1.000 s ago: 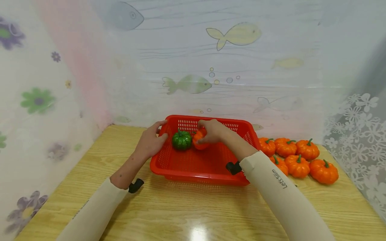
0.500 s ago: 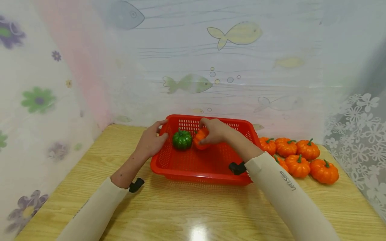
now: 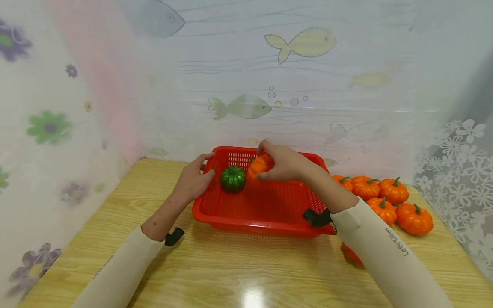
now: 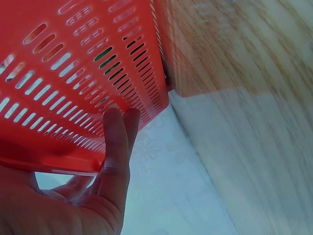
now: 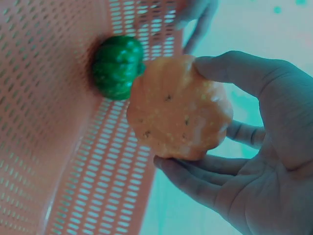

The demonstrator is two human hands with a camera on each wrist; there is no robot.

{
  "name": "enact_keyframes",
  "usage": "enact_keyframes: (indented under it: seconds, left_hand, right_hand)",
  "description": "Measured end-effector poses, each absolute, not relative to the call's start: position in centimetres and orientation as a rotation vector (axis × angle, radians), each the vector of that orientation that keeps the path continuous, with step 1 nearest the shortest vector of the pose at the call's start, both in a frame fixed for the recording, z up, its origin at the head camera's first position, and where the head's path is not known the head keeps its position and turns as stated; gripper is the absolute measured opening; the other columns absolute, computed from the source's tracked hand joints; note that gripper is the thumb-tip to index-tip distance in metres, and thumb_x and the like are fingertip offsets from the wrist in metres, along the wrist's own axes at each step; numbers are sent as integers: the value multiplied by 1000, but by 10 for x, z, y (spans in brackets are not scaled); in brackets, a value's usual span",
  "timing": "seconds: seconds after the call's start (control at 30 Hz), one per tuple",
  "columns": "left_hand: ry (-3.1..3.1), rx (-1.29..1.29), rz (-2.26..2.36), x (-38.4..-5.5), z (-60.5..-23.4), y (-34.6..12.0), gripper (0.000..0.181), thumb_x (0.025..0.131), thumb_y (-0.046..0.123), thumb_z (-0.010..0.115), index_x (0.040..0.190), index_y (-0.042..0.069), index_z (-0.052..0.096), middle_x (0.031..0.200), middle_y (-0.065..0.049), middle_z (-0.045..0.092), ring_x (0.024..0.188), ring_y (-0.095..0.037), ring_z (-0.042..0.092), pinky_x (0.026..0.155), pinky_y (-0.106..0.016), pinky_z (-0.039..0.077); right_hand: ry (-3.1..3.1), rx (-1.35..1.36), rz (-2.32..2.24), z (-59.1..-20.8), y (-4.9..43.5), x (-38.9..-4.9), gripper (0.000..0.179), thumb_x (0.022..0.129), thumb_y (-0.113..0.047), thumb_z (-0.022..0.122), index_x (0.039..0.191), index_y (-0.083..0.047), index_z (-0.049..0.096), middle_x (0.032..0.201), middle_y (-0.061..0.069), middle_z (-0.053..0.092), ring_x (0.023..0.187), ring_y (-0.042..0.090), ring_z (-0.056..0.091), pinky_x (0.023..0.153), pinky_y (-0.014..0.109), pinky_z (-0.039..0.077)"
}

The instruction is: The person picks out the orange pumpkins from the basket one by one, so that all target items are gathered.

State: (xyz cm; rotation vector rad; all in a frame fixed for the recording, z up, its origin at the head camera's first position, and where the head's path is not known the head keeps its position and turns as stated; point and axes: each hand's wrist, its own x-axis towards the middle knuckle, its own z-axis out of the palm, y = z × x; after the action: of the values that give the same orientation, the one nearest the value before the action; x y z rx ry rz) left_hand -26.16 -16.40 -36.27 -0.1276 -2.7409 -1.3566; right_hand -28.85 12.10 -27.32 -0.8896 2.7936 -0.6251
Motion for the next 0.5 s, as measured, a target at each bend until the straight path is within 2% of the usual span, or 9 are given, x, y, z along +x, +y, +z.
enact_keyframes:
  seconds: [0.1,0.33,0.5]
  left_hand:
    - [-2739,-130,-1362,-261,-363,-164,59,104,23,51,163,19,43,128,-20,65,91,-31,74,76,-43,66]
    - [-2734,-133,-1367,-261,-362,-164,59,105,23,51,163,19,43,128,-20,65,90,-31,75,75,-43,66]
    - [-2738,-128,-1367,-261,-363,-164,59,105,23,52,163,19,43,128,-20,65,90,-31,74,75,-42,66]
  right_hand:
    - [2799,-893,-668,-267,127,-281,59,87,-36,84,131,-17,50,110,9,68,94,25,64,83,39,55]
    - [2818,-914,-771,-259,142,-262,59,87,-32,84,132,-17,49,130,13,66,99,26,66,87,40,57]
    - [2819,-912,-850,-260,154,-246,60,87,-30,86,133,-17,49,132,12,65,103,25,65,89,41,58]
